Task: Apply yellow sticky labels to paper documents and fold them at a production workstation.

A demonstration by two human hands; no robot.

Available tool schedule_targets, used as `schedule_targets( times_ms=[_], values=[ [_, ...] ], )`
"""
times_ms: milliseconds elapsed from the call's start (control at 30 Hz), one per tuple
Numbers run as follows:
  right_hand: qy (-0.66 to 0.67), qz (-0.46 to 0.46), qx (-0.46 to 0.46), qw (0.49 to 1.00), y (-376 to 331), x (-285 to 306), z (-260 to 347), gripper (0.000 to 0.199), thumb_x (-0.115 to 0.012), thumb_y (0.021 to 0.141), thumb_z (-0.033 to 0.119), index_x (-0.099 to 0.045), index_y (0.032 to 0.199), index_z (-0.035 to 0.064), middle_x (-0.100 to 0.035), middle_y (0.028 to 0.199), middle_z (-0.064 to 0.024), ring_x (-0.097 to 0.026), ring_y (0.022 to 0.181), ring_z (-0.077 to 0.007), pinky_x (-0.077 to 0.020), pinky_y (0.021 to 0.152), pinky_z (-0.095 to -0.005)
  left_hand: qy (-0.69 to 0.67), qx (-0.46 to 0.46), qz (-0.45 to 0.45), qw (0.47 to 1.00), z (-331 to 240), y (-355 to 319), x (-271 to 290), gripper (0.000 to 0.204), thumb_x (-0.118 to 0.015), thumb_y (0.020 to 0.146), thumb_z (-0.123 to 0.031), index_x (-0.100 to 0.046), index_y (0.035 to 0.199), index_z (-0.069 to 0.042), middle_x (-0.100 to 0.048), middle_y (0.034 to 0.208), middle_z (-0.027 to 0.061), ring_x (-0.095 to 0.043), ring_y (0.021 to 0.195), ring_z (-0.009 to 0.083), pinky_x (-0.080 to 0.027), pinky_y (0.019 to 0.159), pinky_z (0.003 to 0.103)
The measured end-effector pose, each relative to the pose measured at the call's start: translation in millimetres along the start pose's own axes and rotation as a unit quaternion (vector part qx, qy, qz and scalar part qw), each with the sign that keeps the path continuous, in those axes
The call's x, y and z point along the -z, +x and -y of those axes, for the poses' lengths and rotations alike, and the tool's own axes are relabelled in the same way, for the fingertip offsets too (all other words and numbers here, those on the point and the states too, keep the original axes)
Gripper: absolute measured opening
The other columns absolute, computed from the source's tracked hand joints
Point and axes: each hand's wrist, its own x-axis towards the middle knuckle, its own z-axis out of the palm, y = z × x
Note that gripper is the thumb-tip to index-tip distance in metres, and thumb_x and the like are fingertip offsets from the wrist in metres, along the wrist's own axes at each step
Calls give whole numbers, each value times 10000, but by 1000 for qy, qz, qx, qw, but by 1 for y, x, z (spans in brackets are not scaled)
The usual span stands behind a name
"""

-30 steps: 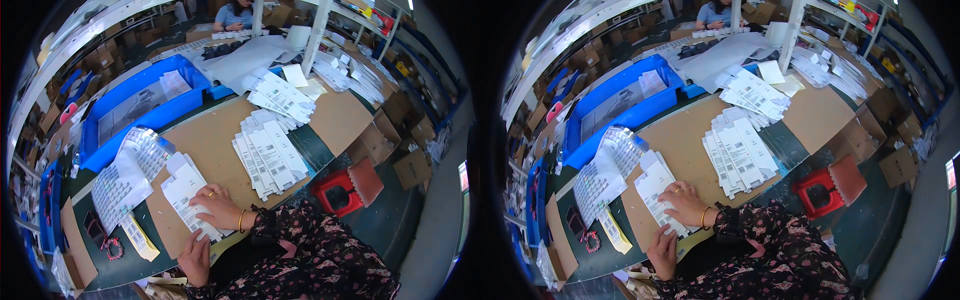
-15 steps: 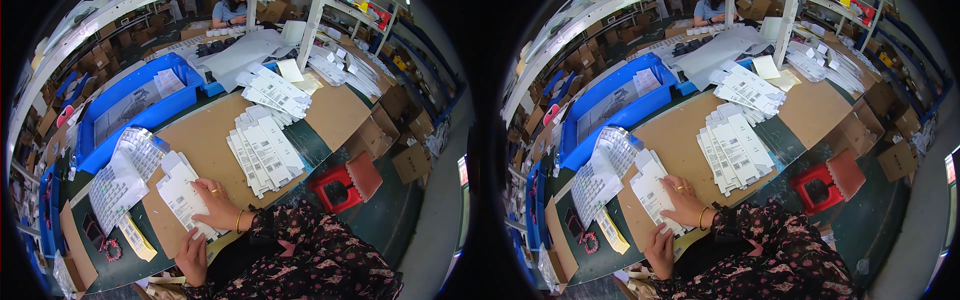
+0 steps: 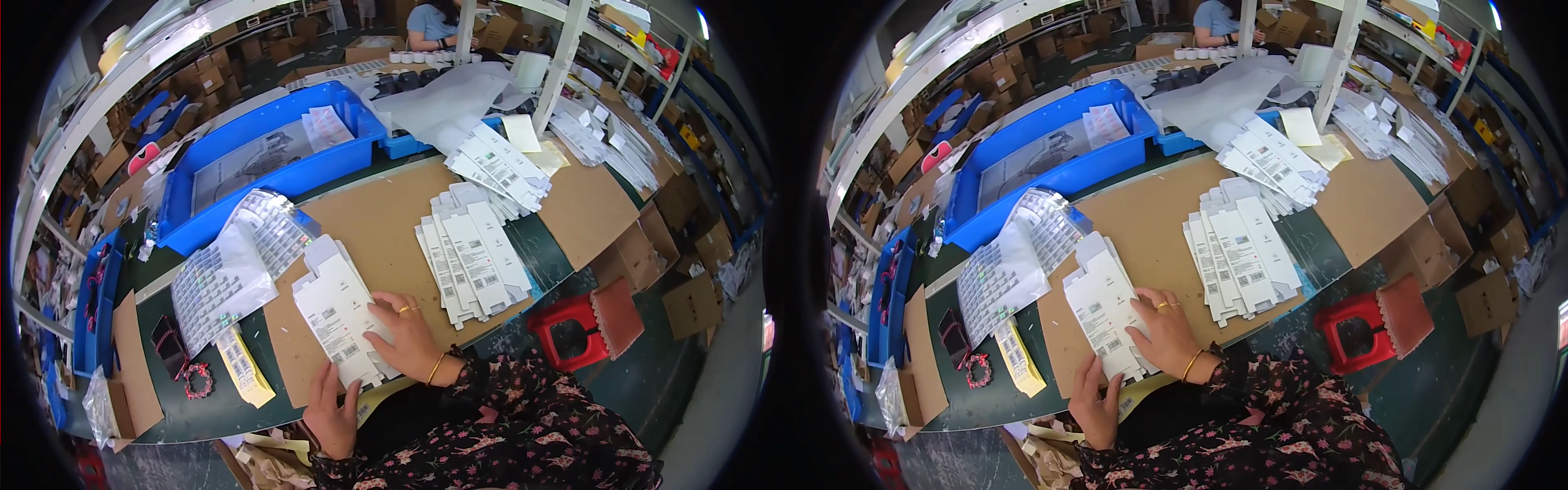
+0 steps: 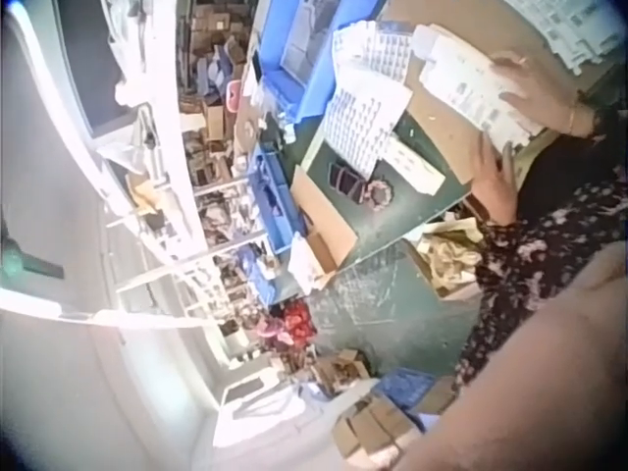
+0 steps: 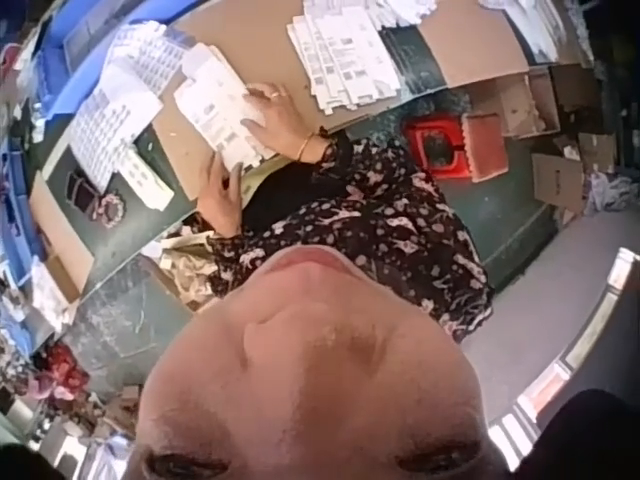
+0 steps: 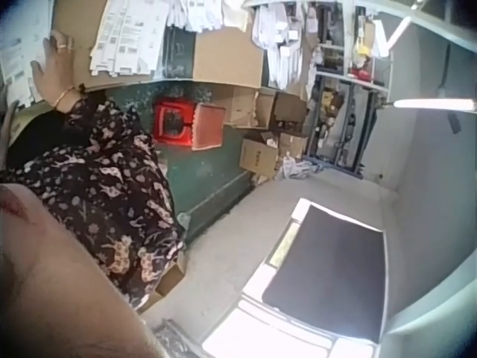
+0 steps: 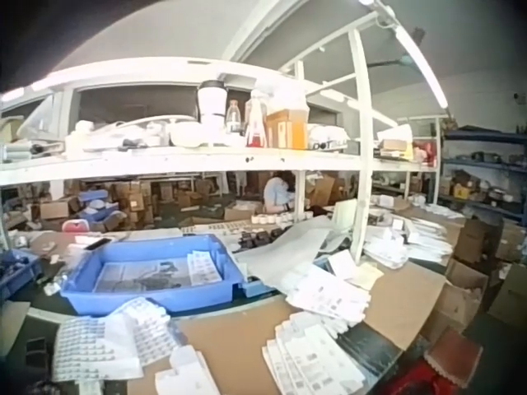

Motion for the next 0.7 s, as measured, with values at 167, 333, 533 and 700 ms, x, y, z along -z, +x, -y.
schedule_targets(
  times_ms=[167,333,533,700],
  values=[
    [117,-6,-126,985,-3,-3,3,496,-815,903,91,-632,1349,-23,-564,1358,-193,-587,1259,-354,-513,1067,-419,15,-21,-12,1000,3,-1,-3,511,-886,873,-113,-719,1349,-29,-709,1388,135,-760,1059,268,-593,748,325],
    [195,-2,-161,968,-5,-12,-12,493,-832,901,48,-628,1342,-38,-571,1328,-167,-679,1088,-257,-586,906,-346,11,-13,-19,1000,1,0,0,507,-893,869,-127,-721,1332,-13,-717,1372,148,-763,1081,299,-611,807,345],
    [148,-23,-90,984,-10,-9,-16,489,-812,940,51,-605,1375,-29,-646,1225,-127,-706,982,-184,-588,865,-285,-1,-25,-17,1000,4,1,2,503,-893,882,-187,-724,1320,-3,-735,1340,152,-775,1041,321,-630,846,376],
    [394,35,-255,882,1,20,19,380,-711,1016,15,-641,1387,-34,-734,1142,-85,-707,1002,-134,-574,908,-267,-5,-46,-39,998,10,0,2,491,-890,889,-190,-727,1318,-15,-741,1330,141,-781,996,298,-631,806,362]
  ],
)
